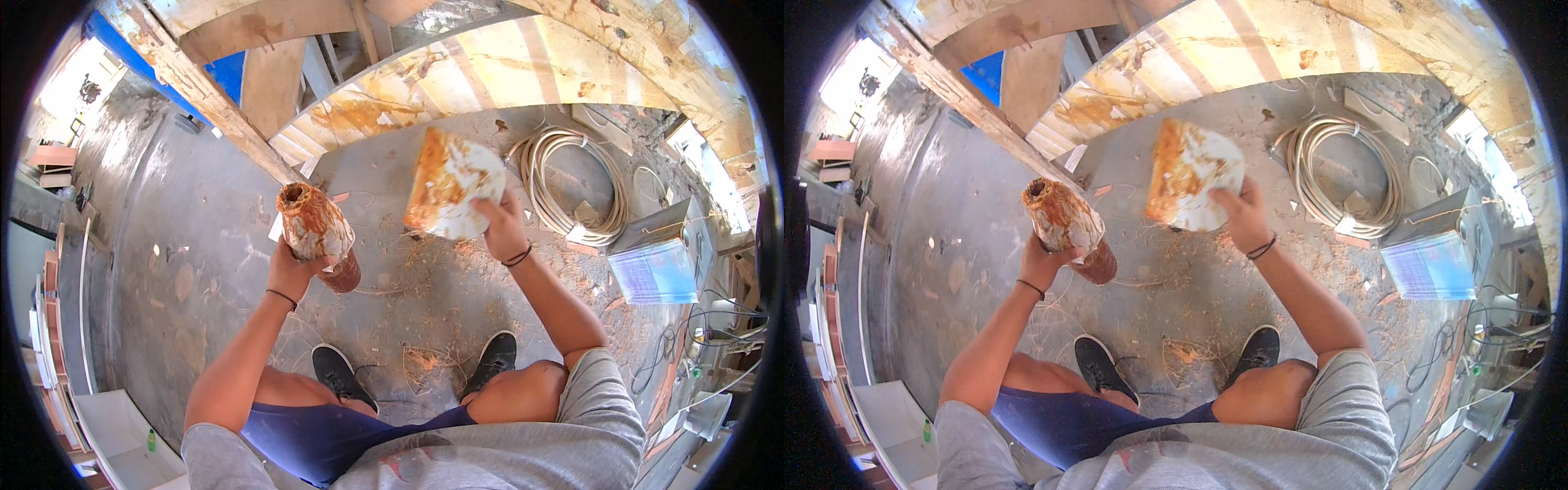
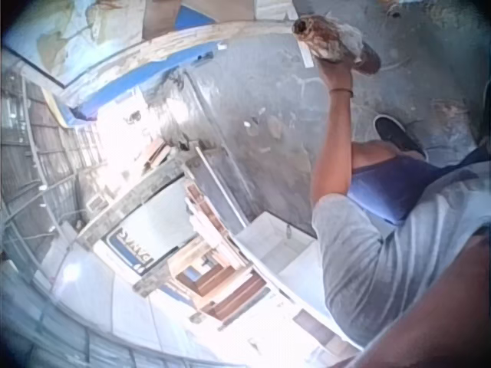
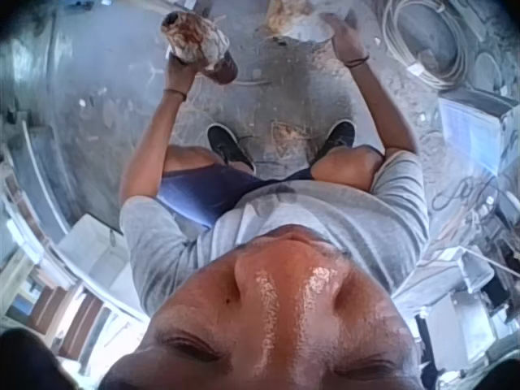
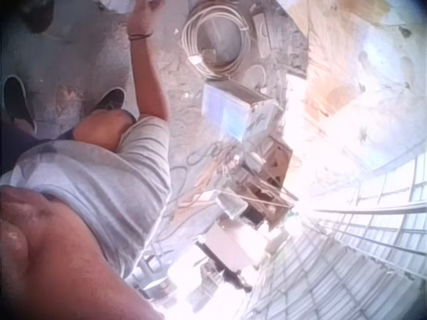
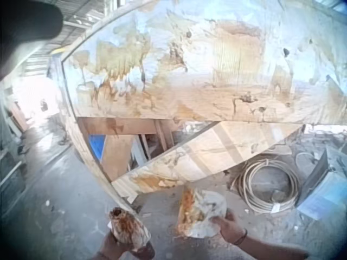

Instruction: The person unrolls a flexible wood strip, carries two wooden frames and a board across a workshop, and then uses a piece of cardboard to spread a brown liquid onto a wooden structure.

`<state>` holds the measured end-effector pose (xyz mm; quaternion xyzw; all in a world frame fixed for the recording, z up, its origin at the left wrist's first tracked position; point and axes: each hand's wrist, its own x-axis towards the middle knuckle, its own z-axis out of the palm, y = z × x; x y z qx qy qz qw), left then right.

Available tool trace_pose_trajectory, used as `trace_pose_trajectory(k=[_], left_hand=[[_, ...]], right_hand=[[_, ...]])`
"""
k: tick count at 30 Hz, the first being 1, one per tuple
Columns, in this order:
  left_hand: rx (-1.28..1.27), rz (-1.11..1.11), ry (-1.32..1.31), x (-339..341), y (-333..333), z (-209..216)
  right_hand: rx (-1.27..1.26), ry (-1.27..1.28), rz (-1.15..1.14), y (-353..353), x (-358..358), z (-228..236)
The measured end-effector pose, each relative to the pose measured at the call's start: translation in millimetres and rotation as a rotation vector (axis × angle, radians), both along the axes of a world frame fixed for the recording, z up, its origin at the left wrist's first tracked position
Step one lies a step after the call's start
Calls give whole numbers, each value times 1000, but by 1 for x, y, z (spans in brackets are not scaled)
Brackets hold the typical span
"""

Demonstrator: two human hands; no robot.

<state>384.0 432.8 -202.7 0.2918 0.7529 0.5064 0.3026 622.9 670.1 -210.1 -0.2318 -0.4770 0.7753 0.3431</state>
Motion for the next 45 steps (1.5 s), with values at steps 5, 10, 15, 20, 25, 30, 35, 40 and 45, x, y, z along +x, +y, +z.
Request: trace_pose_trajectory(k=[5,10,15,20,25,30,35,40,45], left_hand=[[-106,51,105,-2,-1,4],[-13,72,69,-7,-6,-9],[-59,49,33,-3,-2,-9],[-98,32,67,3,0,0],[-67,24,62,-2,-3,-8],[-105,30,100,-4,-5,-13],[-30,-7,60,1,0,3],[-71,-11,175,3,1,9],[-143,-14,232,-2,-3,-2]], right_hand=[[-279,89,-148,19,3,28],[-427,411,-257,50,-4,37],[-486,700,-125,63,-29,51],[-679,786,206,51,-38,32],[-733,704,311,39,-26,9],[-771,392,163,-17,-26,47],[-719,371,126,-3,-20,35],[-659,460,205,28,-10,11],[-798,645,259,33,-11,3]])
